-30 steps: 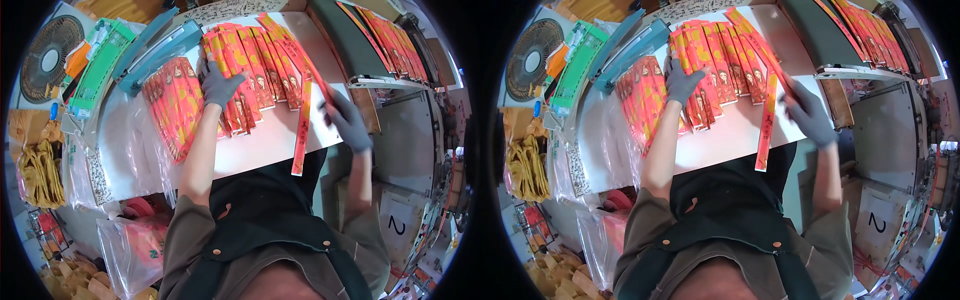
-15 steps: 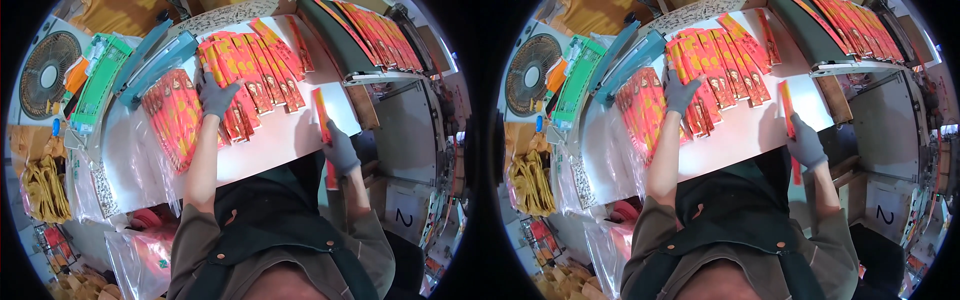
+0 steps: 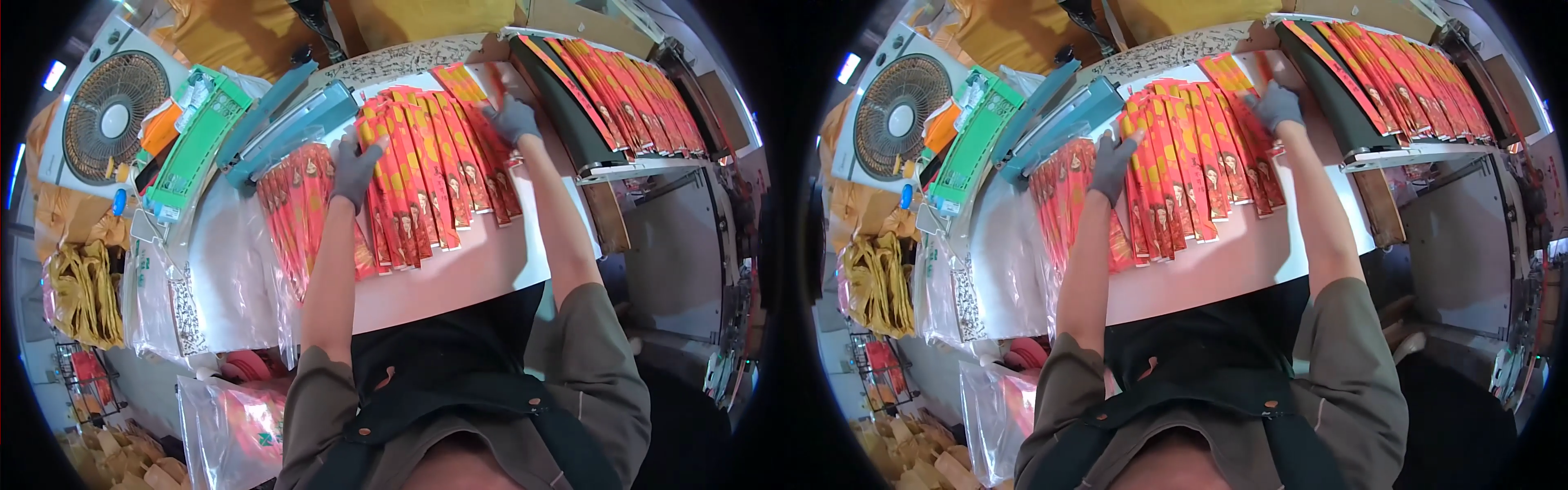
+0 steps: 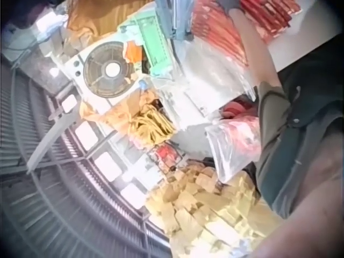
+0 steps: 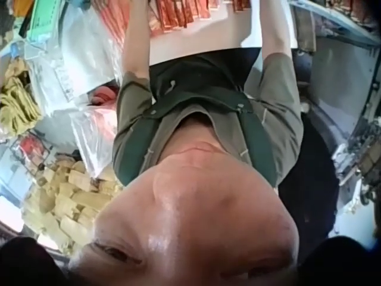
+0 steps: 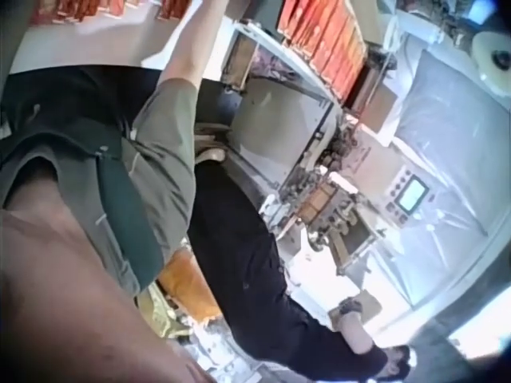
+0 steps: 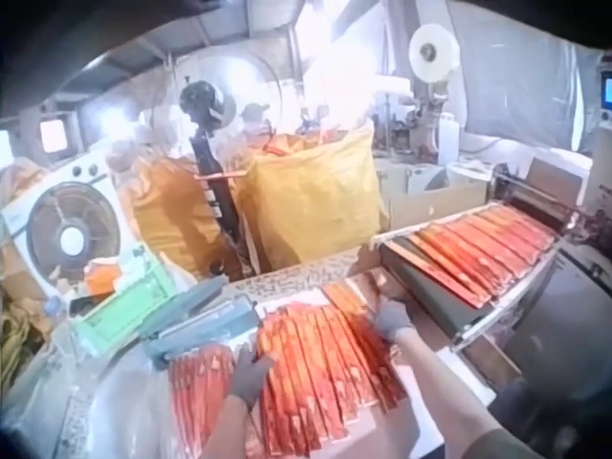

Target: Packaging and sealing bundles of incense sticks into plastic bags.

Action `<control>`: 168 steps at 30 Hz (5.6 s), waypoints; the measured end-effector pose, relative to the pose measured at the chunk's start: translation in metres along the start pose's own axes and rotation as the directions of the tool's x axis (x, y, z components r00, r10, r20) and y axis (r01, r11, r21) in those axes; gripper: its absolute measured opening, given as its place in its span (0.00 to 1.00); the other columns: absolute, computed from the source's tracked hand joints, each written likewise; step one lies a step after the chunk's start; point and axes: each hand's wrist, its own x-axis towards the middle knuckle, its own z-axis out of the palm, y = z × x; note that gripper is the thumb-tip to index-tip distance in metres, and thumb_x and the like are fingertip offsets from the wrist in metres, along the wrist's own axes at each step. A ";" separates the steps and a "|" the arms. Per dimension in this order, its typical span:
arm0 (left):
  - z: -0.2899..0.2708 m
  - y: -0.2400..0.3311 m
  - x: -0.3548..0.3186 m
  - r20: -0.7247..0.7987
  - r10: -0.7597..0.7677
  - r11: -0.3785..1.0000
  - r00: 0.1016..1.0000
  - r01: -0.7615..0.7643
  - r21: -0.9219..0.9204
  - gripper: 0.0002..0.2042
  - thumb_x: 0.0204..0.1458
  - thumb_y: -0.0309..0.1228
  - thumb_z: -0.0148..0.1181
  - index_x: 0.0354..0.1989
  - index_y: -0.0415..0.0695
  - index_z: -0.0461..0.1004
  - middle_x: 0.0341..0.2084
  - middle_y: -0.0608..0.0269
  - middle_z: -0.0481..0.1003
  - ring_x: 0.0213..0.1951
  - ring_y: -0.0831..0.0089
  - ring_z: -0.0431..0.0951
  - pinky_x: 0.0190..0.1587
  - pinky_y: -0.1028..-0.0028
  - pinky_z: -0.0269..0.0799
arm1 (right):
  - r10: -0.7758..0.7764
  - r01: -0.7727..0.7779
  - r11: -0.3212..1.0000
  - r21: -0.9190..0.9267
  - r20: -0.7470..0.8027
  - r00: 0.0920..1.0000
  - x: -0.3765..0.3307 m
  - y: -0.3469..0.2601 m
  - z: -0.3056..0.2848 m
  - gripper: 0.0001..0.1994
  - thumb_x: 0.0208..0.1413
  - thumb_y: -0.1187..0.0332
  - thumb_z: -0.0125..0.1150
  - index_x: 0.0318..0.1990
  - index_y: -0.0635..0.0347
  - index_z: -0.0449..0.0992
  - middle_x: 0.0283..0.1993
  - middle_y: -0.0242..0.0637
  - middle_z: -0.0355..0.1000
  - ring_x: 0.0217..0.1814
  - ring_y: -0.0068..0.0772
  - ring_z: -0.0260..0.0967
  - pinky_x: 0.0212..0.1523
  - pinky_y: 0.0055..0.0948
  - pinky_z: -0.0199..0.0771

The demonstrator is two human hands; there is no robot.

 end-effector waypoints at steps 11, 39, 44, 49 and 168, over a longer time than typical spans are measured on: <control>0.008 -0.008 -0.121 0.261 -0.294 0.779 0.919 0.389 -0.492 0.30 0.48 0.32 0.62 0.58 0.37 0.57 0.49 0.55 0.69 0.48 0.67 0.72 0.48 0.68 0.71 | -0.328 -0.238 0.377 0.895 0.370 0.869 -0.202 -0.084 0.000 0.40 0.41 0.52 0.69 0.59 0.64 0.58 0.53 0.45 0.67 0.53 0.36 0.66 0.52 0.33 0.67; -0.006 0.132 -0.183 0.260 0.089 0.953 0.962 -0.006 -0.304 0.58 0.26 0.41 0.77 0.65 0.38 0.43 0.55 0.53 0.64 0.54 0.71 0.67 0.56 0.71 0.64 | -0.378 0.452 0.009 0.892 -0.416 0.827 -0.238 -0.152 -0.118 0.64 0.23 0.52 0.80 0.67 0.64 0.41 0.53 0.46 0.62 0.55 0.38 0.63 0.57 0.35 0.62; -0.007 0.102 -0.212 0.340 0.053 0.948 0.939 0.060 -0.313 0.48 0.34 0.39 0.72 0.63 0.38 0.49 0.53 0.56 0.64 0.55 0.72 0.66 0.56 0.72 0.62 | -0.525 0.079 0.050 0.996 -0.040 0.850 -0.255 -0.133 -0.118 0.47 0.32 0.48 0.73 0.58 0.70 0.61 0.56 0.46 0.63 0.57 0.38 0.63 0.59 0.36 0.61; 0.009 0.032 -0.215 0.422 -0.020 0.773 0.906 0.282 -0.568 0.42 0.41 0.38 0.67 0.62 0.36 0.50 0.55 0.54 0.62 0.57 0.69 0.62 0.57 0.72 0.58 | -0.788 -0.145 0.336 0.931 0.362 0.498 -0.211 -0.142 -0.065 0.14 0.50 0.70 0.59 0.43 0.68 0.76 0.41 0.41 0.74 0.47 0.29 0.69 0.52 0.27 0.64; -0.080 0.065 -0.262 0.635 -0.159 0.984 0.756 0.173 0.040 0.07 0.50 0.31 0.58 0.28 0.42 0.71 0.21 0.66 0.70 0.29 0.79 0.71 0.32 0.76 0.67 | -0.467 -0.161 0.474 0.866 0.402 0.788 -0.337 -0.061 -0.077 0.18 0.61 0.61 0.47 0.51 0.66 0.66 0.48 0.42 0.67 0.53 0.27 0.62 0.56 0.30 0.59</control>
